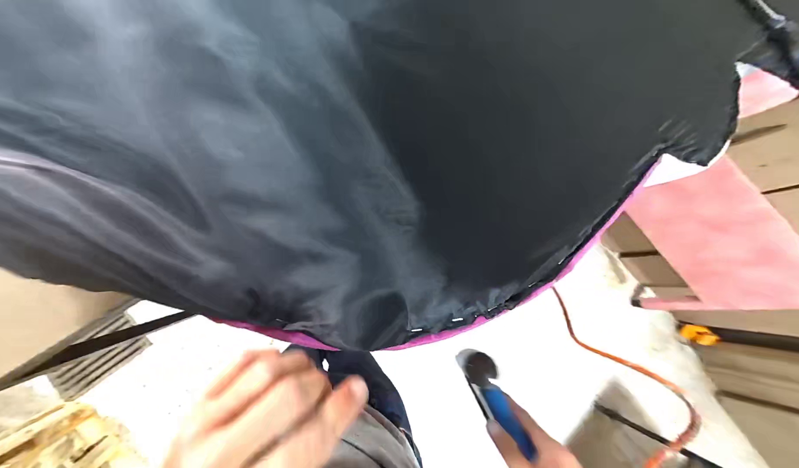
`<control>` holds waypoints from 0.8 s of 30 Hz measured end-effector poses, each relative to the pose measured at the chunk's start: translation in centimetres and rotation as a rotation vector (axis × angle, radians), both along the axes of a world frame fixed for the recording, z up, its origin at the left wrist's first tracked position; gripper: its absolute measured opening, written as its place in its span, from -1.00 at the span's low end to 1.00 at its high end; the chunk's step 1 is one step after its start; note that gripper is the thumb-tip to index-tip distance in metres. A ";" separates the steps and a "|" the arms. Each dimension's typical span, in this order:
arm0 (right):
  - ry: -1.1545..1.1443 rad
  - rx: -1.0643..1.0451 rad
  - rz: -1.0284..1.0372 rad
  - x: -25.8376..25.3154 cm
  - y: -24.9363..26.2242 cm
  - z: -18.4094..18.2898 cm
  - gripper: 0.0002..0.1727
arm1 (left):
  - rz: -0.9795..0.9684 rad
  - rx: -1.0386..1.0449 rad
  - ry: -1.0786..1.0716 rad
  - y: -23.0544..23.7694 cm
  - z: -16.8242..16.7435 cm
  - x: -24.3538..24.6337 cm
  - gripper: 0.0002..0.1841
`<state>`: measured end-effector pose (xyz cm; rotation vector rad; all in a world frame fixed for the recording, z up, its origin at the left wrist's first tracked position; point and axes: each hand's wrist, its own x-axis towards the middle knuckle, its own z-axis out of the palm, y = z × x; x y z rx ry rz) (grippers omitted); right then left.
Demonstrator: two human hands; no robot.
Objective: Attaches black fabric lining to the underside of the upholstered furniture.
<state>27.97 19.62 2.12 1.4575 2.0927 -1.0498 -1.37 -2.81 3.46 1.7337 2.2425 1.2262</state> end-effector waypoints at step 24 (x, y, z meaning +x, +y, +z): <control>-0.407 -0.488 0.442 -18.0 -23.9 -29.2 -0.58 | -0.222 0.044 0.333 1.7 -4.7 -7.7 -0.76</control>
